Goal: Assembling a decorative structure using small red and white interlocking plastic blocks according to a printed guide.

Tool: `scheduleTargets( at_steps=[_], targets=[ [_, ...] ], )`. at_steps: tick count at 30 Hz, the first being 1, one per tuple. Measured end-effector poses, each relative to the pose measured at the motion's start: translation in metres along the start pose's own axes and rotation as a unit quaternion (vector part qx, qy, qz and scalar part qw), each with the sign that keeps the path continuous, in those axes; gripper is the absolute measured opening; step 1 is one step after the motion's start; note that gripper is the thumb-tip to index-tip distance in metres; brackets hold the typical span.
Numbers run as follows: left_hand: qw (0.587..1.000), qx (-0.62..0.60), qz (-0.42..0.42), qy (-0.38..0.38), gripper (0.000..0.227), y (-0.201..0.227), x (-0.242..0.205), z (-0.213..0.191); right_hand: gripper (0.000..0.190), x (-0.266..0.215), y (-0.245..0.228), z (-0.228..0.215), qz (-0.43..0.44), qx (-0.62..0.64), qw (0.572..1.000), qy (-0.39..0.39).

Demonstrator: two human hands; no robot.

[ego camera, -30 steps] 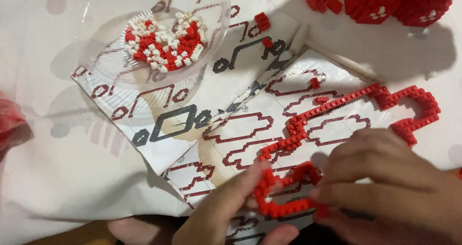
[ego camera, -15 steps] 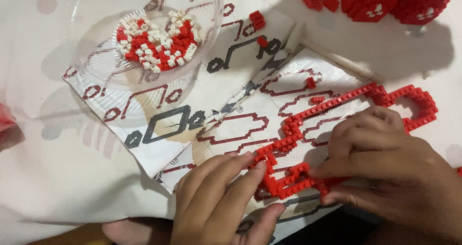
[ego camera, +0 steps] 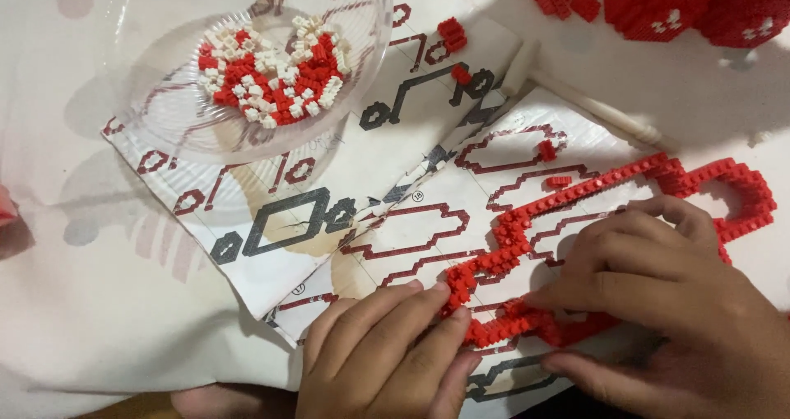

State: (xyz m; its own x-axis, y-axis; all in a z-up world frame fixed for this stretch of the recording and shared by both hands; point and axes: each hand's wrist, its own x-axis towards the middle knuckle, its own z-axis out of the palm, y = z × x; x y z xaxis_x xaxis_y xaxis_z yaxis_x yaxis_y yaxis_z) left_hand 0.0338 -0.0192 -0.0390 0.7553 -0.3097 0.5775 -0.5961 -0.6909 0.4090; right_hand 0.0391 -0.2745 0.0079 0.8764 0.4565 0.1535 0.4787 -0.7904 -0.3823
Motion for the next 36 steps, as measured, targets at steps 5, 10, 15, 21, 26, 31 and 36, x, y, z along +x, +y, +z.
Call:
scheduleTargets(
  at_steps=[5, 10, 15, 21, 26, 31, 36],
  targets=[
    [1.000, 0.008, 0.000, 0.014, 0.018, 0.000, 0.000, 0.003, 0.037, 0.001, -0.004, 0.002, -0.008, -0.004, 1.000, 0.015],
    [0.999, 0.026, -0.016, 0.029, 0.024, 0.001, 0.000, 0.005, 0.036, 0.004, -0.017, 0.004, 0.041, -0.010, 0.999, 0.014],
    [0.999, 0.004, -0.046, 0.011, 0.031, 0.004, 0.002, 0.001, 0.023, 0.012, -0.022, 0.007, -0.007, -0.022, 0.999, 0.029],
    [0.999, -0.012, -0.047, 0.001, 0.038, 0.004, 0.005, -0.005, 0.007, 0.021, -0.024, 0.010, -0.057, -0.012, 0.997, 0.058],
    [0.999, -0.005, -0.041, 0.006, 0.038, 0.001, 0.000, -0.002, 0.008, 0.019, -0.024, 0.010, -0.036, -0.004, 0.998, 0.055],
    [0.999, 0.005, -0.035, 0.015, 0.037, -0.001, 0.000, 0.001, 0.015, 0.020, -0.022, 0.012, -0.042, 0.011, 0.998, 0.035],
    [0.998, 0.009, 0.018, 0.056, 0.026, -0.002, 0.003, 0.002, 0.012, 0.019, -0.020, 0.014, -0.041, -0.011, 0.998, 0.040]
  ],
)
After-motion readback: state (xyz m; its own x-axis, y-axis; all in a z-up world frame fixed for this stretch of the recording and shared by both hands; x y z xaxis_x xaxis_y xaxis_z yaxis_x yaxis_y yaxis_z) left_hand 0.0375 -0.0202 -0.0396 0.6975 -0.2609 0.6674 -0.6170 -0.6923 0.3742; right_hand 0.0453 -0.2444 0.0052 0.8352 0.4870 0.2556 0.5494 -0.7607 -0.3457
